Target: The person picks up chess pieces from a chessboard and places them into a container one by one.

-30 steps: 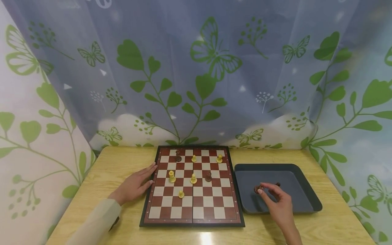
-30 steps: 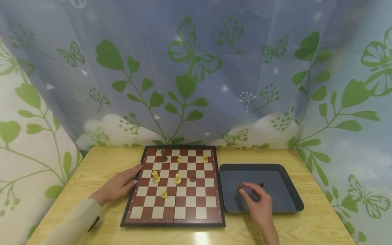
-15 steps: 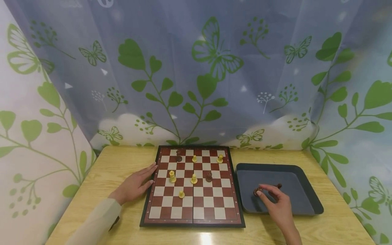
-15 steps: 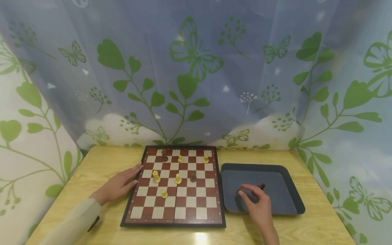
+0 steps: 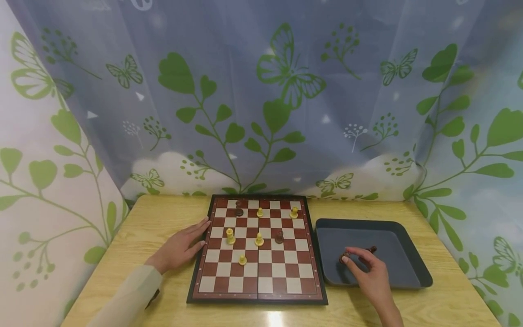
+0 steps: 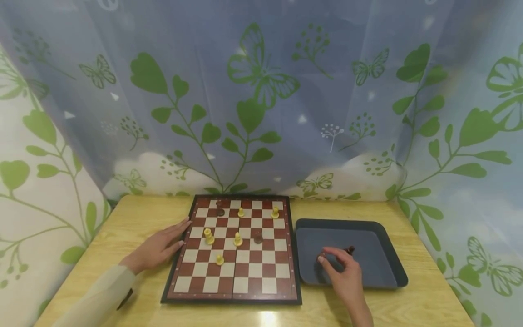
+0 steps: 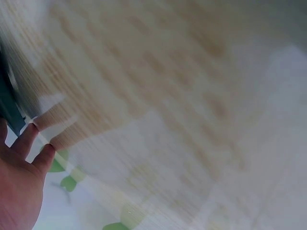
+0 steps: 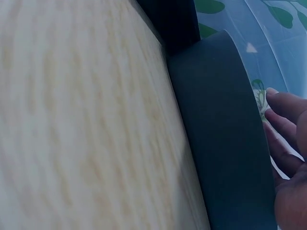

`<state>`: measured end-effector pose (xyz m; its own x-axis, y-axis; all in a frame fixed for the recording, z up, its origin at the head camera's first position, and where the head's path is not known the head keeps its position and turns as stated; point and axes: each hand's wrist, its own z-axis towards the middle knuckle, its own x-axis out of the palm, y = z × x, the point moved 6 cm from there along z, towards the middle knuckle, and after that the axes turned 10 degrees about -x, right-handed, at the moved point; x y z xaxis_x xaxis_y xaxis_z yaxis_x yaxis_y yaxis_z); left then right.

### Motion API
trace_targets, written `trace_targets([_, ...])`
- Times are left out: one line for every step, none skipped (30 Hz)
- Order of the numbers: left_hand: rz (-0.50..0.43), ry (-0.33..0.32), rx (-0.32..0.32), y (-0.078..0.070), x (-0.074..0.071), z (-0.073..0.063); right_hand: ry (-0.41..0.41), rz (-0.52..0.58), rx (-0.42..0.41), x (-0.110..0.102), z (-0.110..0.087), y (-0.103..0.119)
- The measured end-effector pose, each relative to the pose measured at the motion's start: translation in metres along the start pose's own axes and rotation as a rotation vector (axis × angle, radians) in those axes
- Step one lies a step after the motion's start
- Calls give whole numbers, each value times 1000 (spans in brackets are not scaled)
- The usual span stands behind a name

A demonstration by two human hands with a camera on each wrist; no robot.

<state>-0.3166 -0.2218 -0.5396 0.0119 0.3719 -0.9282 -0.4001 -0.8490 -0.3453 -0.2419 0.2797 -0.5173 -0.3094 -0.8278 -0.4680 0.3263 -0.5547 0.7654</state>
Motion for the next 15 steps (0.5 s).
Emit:
trace_targets([1,0,0,0,0,0,-2,2,1,0,0,0])
trace_targets([-2,2,-2,0,0,0,-5,3,1,-1,-1,1])
trace_targets([-2,1,-2,0,0,0,-7,3,0,-1,-1,1])
trace_targets([0,0,-1,0,0,0,-9,4,-1,-1,-1,2])
trace_targets([1,0,-1,0,0,-1,-11,3,-3,-1,-1,2])
trace_targets([0,0,-1,0,0,-1,-13,4,-3,-1,-1,3])
trace_targets([-1,1,-2,0,0,-1,-13,2,-6,-1,-1,3])
trace_targets([-2,2,-3,0,-1,-1,-13,2,-8,-1,-1,3])
trace_targets([-3,3,-3,0,-1,-1,-13,2,-10,-1,0,3])
trace_targets([-3,3,-3,-1,-1,-1,-13,2,-11,-1,-1,4])
trace_targets([-4,4,-2,-1,-1,-1,-14,3,-12,-1,-1,4])
trace_targets([-4,2,-1,-2,-2,-1,-14,3,-13,-1,0,3])
trace_targets([-3,0,-1,-2,-2,-1,-14,4,-14,-1,0,3])
trace_targets([-3,-3,2,-3,-2,-1,-14,5,-14,-1,0,3])
trace_targets([-3,-5,4,-3,-3,-1,-12,4,-16,-1,0,3])
